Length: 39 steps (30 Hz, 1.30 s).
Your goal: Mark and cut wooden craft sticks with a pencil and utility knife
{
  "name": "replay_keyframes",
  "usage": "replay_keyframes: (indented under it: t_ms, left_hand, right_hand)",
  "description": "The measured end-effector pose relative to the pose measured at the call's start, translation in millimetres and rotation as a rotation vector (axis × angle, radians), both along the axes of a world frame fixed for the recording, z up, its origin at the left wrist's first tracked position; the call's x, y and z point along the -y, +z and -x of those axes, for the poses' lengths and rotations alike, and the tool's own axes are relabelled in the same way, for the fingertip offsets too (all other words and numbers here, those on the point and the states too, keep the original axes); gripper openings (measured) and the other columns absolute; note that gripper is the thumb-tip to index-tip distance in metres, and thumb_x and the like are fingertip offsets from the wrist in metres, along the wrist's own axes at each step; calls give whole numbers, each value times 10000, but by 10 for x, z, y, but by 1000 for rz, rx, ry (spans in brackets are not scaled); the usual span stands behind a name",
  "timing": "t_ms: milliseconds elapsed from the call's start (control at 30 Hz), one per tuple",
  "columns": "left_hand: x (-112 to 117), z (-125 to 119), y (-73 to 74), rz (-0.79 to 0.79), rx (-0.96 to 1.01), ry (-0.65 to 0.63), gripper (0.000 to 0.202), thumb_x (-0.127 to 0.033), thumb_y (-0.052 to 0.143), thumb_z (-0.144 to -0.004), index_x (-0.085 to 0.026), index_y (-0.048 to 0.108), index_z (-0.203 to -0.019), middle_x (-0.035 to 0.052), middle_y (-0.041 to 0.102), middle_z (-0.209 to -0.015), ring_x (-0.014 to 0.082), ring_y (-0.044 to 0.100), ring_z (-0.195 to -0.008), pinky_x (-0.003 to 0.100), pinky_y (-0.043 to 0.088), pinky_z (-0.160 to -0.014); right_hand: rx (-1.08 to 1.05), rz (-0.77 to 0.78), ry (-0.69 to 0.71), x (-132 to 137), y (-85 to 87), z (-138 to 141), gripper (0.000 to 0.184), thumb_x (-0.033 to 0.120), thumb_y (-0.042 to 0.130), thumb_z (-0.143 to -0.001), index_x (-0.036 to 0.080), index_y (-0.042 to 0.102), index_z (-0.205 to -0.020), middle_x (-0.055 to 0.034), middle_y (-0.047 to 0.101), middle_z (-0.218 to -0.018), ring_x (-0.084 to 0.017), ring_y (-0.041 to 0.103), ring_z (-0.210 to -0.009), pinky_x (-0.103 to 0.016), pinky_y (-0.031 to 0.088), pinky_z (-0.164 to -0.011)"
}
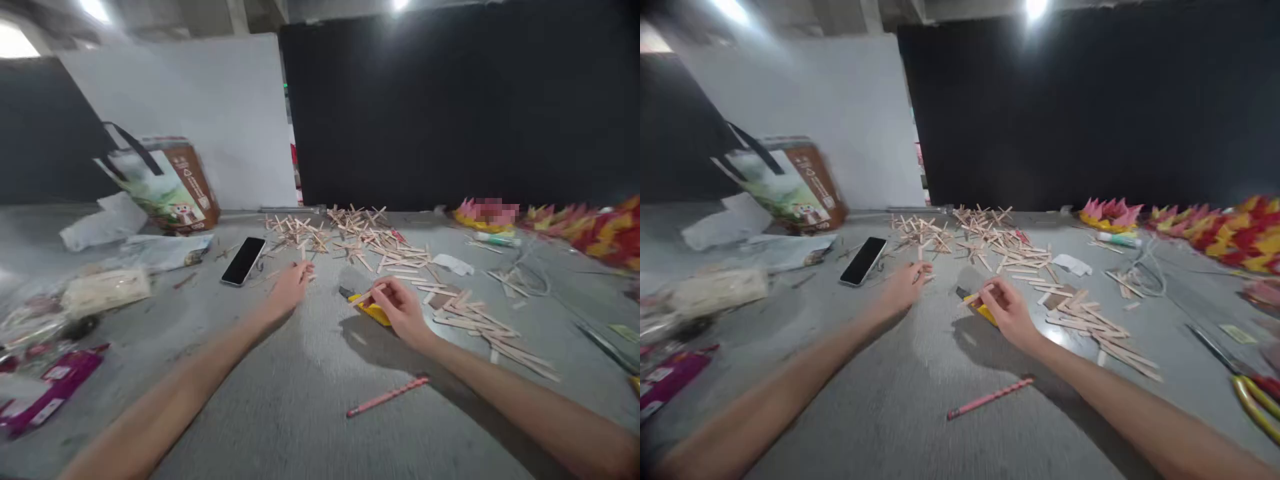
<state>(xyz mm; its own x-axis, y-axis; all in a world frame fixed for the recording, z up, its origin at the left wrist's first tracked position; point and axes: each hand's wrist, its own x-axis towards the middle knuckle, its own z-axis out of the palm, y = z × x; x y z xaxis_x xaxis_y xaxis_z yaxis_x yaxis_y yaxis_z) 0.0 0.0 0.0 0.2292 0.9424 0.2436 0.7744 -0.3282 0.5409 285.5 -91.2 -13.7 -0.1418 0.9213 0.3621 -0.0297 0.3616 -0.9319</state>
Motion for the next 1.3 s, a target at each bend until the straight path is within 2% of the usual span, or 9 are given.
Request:
replay_keyframes:
  t_ms: [133, 300, 433, 567, 833, 1000, 1067, 1200, 1300]
  left_hand:
    - [79, 91, -92, -12, -43, 9, 328, -190, 506, -1010, -181, 734, -1245, 126, 768, -1220, 305, 654, -1250, 463, 513, -1094]
    - [264, 87, -165, -337, -44, 66, 363, -131, 475, -998, -153, 700, -1281, 178, 629, -1480, 343, 530, -1393, 567, 389, -1199]
    - [572, -50, -68, -304, -39, -411, 304, -181, 435, -1068, -204, 680, -1245, 98, 730, -1222, 251, 617, -1199, 460, 446, -1133]
    - [786, -193, 52, -112, -145, -684, 284, -305, 518, -1084, -216, 656, -1316, 96, 716, -1138, 251, 633, -1116, 395, 490, -1013]
    - [670, -143, -167, 61, 102, -565, 602, -305, 584, -1062, -291, 401, -1635, 40, 703, -1041, 197, 659, -928, 333, 536, -893]
    - [605, -138, -188, 1, 90, -555, 467, -232, 601, -1055, -330, 589, -1512, 46, 712, -1104, 197, 643, -1024, 336, 509, -950]
    - [585, -141, -176, -1, 91, -533, 386, -250, 628, -1046, -305, 661, -1427, 47, 719, -1096, 199, 642, -1015, 337, 503, -937]
    - [559, -148, -154, 19, 68, -527, 356, -352, 672, -1033, -245, 694, -1372, 38, 716, -983, 200, 640, -921, 340, 500, -875]
    - [559, -161, -132, 20, -1, -558, 363, -379, 642, -1051, -190, 691, -1357, 57, 716, -987, 222, 626, -975, 367, 500, -914]
  right_hand:
    - [178, 37, 119, -40, -6, -20, 335, 521, 538, -1098, 242, 602, -924, 10, 664, -729, -153, 563, -620, -282, 425, -610]
    - [508, -123, 131, -46, -5, 0, 346, 505, 524, -1101, 237, 626, -907, 15, 573, -724, -159, 488, -641, -289, 362, -622]
    - [630, -213, 183, -43, -10, 32, 284, 425, 519, -1112, 230, 644, -947, -12, 640, -826, -174, 575, -756, -287, 406, -711]
    - [655, -242, 169, -48, -17, 42, 215, 352, 528, -1106, 228, 631, -965, -17, 651, -844, -180, 595, -782, -288, 425, -735]
    - [708, -255, 105, -74, -23, 55, 153, 307, 532, -1098, 234, 593, -979, -41, 674, -913, -201, 631, -845, -312, 464, -768]
    - [681, -274, 8, -41, 17, 57, 132, 258, 470, -1098, 234, 598, -1073, -51, 663, -962, -205, 635, -874, -325, 481, -780]
    - [729, -340, -114, -27, 32, 49, 149, 262, 462, -1089, 230, 605, -1118, -80, 668, -1037, -230, 635, -962, -361, 483, -853]
    - [1098, -345, -497, -56, 8, 5, 316, 431, 591, -1018, 214, 628, -1245, -154, 654, -1202, -363, 562, -1168, -500, 403, -958]
    - [1255, -224, -491, -115, -57, -34, 412, 473, 577, -1018, 207, 599, -1333, -150, 662, -1181, -361, 574, -1120, -489, 372, -913]
